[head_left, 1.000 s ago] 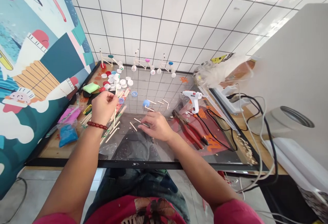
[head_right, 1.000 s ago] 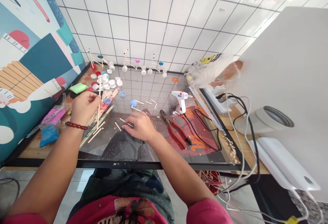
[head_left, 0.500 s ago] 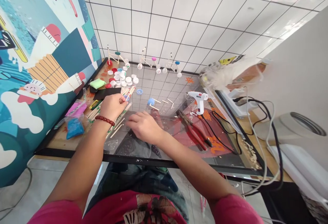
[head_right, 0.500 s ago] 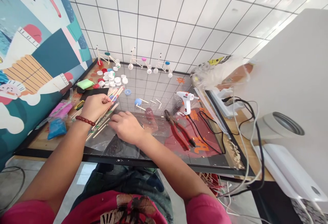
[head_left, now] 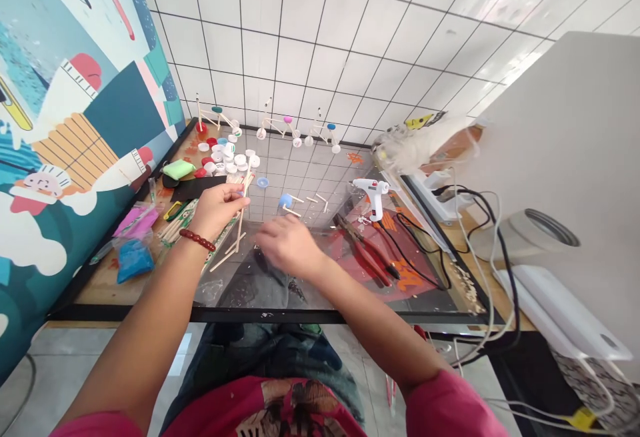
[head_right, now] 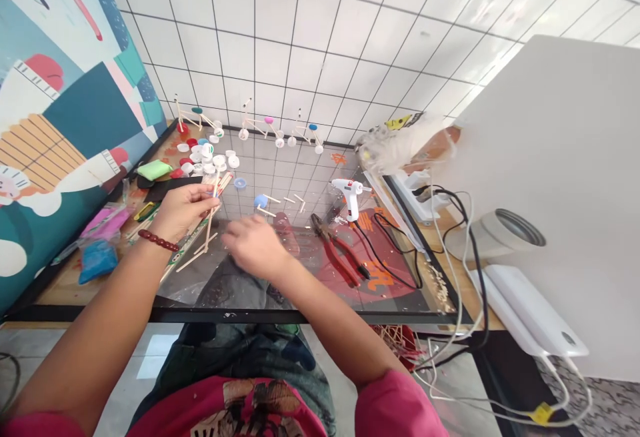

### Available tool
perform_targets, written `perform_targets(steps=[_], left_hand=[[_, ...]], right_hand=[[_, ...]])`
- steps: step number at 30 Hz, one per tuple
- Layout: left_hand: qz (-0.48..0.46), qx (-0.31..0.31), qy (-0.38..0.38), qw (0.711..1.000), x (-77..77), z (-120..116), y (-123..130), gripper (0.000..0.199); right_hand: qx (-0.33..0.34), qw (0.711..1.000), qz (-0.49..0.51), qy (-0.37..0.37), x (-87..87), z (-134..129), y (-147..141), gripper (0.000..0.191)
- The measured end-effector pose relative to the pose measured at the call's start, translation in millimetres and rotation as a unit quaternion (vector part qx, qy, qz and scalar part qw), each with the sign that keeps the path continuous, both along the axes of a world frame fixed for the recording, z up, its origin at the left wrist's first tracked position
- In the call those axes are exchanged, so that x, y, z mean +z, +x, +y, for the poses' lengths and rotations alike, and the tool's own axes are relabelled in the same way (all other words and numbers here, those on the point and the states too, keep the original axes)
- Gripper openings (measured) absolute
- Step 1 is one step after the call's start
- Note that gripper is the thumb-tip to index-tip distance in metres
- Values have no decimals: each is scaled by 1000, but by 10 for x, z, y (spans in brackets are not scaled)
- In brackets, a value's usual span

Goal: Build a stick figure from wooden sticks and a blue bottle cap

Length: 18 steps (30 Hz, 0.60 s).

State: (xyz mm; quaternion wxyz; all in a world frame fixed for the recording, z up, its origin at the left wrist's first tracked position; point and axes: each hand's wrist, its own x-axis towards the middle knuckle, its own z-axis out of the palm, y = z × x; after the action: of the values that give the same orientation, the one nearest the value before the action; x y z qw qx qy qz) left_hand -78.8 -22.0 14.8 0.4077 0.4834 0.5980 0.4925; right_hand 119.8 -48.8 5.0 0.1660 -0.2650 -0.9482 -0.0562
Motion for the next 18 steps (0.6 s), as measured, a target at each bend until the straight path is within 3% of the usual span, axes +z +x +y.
perform_targets(steps=[3,5,10,14,18], left_hand=[[-176,-11,-22,984,78,-23,32,27],[-252,-25,-35,967,135,-44,40,23],[-310,-62,-56,947,171,-50,11,18],[-325,-73,-74,940,138,-27,-8,20],[-327,-70,-80,939,138,-24,-7,15]], right_hand=[[-147,981,112,-57,28,114,402,21],[-197,964,135,-117,22,155,564,18],[-186,956,77,-215,-44,80,512,12],[-175,952,86,-235,-98,41,395,12],[-173,959,99,-201,-124,28,363,13]])
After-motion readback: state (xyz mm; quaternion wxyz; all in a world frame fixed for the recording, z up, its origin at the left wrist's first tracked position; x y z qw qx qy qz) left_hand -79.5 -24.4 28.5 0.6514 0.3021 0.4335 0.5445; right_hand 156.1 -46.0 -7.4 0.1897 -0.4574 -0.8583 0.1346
